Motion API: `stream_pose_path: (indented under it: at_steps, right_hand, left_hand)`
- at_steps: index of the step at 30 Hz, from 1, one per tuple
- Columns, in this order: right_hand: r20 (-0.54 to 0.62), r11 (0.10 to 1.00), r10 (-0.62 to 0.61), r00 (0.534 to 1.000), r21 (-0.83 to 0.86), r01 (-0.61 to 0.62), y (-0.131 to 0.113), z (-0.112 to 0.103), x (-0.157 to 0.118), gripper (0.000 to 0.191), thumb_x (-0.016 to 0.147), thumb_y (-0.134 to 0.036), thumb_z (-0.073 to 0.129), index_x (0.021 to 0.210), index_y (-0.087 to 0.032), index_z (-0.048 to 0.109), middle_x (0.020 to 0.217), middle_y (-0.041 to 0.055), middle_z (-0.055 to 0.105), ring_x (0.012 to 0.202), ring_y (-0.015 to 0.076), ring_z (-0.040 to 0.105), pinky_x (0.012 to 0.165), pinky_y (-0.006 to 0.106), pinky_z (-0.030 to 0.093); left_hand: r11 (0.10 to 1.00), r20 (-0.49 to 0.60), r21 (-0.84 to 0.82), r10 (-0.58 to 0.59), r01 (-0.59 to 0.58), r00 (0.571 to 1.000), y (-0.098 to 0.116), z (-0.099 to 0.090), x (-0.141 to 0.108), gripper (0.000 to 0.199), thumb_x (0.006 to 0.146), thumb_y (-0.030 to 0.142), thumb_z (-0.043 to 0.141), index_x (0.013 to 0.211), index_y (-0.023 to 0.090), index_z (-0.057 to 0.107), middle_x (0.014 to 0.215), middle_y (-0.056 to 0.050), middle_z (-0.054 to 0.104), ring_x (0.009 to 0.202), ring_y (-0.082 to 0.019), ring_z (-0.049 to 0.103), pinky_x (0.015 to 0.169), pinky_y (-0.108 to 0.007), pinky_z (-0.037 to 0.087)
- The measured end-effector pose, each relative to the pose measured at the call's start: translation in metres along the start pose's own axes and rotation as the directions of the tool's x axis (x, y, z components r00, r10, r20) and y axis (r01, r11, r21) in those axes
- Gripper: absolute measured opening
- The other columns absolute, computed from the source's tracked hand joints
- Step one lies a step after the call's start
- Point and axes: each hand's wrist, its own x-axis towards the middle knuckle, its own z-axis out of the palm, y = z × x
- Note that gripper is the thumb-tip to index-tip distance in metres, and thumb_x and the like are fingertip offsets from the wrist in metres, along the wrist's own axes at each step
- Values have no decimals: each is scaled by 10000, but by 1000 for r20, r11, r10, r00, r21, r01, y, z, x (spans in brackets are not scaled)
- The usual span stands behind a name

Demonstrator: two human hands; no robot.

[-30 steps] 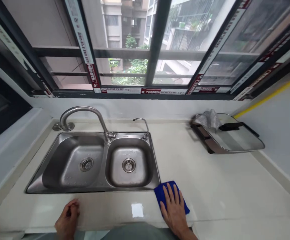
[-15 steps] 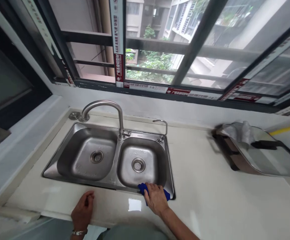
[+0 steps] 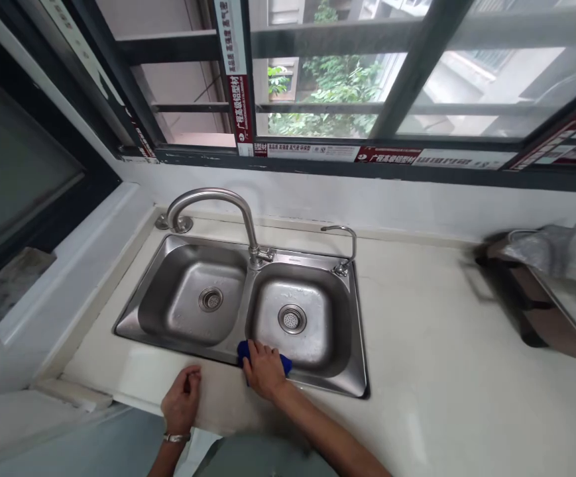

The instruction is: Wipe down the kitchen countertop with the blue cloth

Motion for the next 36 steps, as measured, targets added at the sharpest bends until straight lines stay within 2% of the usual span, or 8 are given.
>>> stream_pose_path:
  at_steps: [2, 6, 8, 10, 18, 23, 28, 36]
  right_hand:
    - [0, 997, -74, 997, 25, 74, 8, -2, -11, 547, 1002, -412, 289, 1485, -168, 370, 1485, 153, 498, 1283, 309, 528, 1058, 513, 420]
    - [-42, 946, -315, 948, 62, 317, 53, -2, -48, 532, 1015, -466, 317, 1507, -266, 351, 1537, 56, 453, 1426, 243, 391, 1165, 475, 355]
    - [-70, 928, -366, 928, 49, 370, 69, -1, -58, 528, 1017, -457, 328, 1509, -269, 352, 1524, 55, 469, 1432, 232, 389, 1176, 468, 352]
    - [-69, 919, -391, 918, 34, 394, 68, 0, -54, 518, 1019, -438, 327, 1502, -257, 370, 1512, 61, 482, 1431, 232, 392, 1172, 465, 362]
    - [-32, 891, -434, 900, 130, 434, 7, 11, 13, 481, 1019, -383, 320, 1450, -211, 447, 1510, 72, 485, 1498, 241, 258, 1205, 542, 280]
    - [-37, 901, -419, 907, 108, 420, 18, 12, 44, 460, 1026, -386, 308, 1470, -316, 408, 1584, -1, 378, 1527, 239, 161, 1202, 531, 256]
    - [-203, 938, -345, 916, -90, 333, 25, 8, 89, 485, 1015, -329, 321, 1497, -306, 363, 1623, -10, 300, 1533, 267, 100, 1192, 524, 217]
    - [-333, 976, -152, 931, -198, 88, 36, -41, 176, 483, 1011, -376, 275, 1465, -295, 420, 1609, -3, 335, 1514, 257, 153, 1158, 525, 262]
  left_hand:
    - [1000, -5, 10, -13, 13, 1000, 1, -1, 0, 251, 904, 329, 511, 993, 246, 731, 855, -7, 762, 696, -135, 635, 653, -246, 410]
    - [1000, 8, 3, -29, 29, 1000, 3, -1, -2, 249, 911, 317, 509, 1008, 253, 729, 830, -5, 755, 712, -137, 649, 661, -241, 420]
    - [1000, 10, -11, -22, 22, 1000, 3, 0, -3, 242, 909, 308, 511, 1000, 256, 729, 826, -1, 756, 715, -135, 657, 666, -237, 429]
    - [1000, 5, -23, -8, 8, 1000, 2, 1, -3, 238, 905, 301, 512, 988, 253, 730, 825, 1, 762, 720, -135, 667, 672, -237, 437]
    - [983, -112, -4, 180, -182, 977, -3, 5, -7, 221, 912, 291, 512, 925, 239, 727, 805, 26, 776, 658, -116, 681, 627, -222, 461]
    - [967, -165, 27, 255, -254, 953, -2, 6, -9, 184, 917, 250, 530, 932, 249, 713, 804, 53, 774, 622, -94, 678, 601, -207, 470]
    - [962, -176, 8, 271, -274, 946, -3, 6, -11, 189, 935, 263, 514, 943, 252, 703, 799, 60, 773, 637, -91, 695, 585, -202, 483]
    - [978, -149, 16, 209, -209, 966, -7, 5, -10, 209, 934, 298, 508, 925, 273, 715, 789, 65, 772, 627, -101, 692, 574, -209, 480]
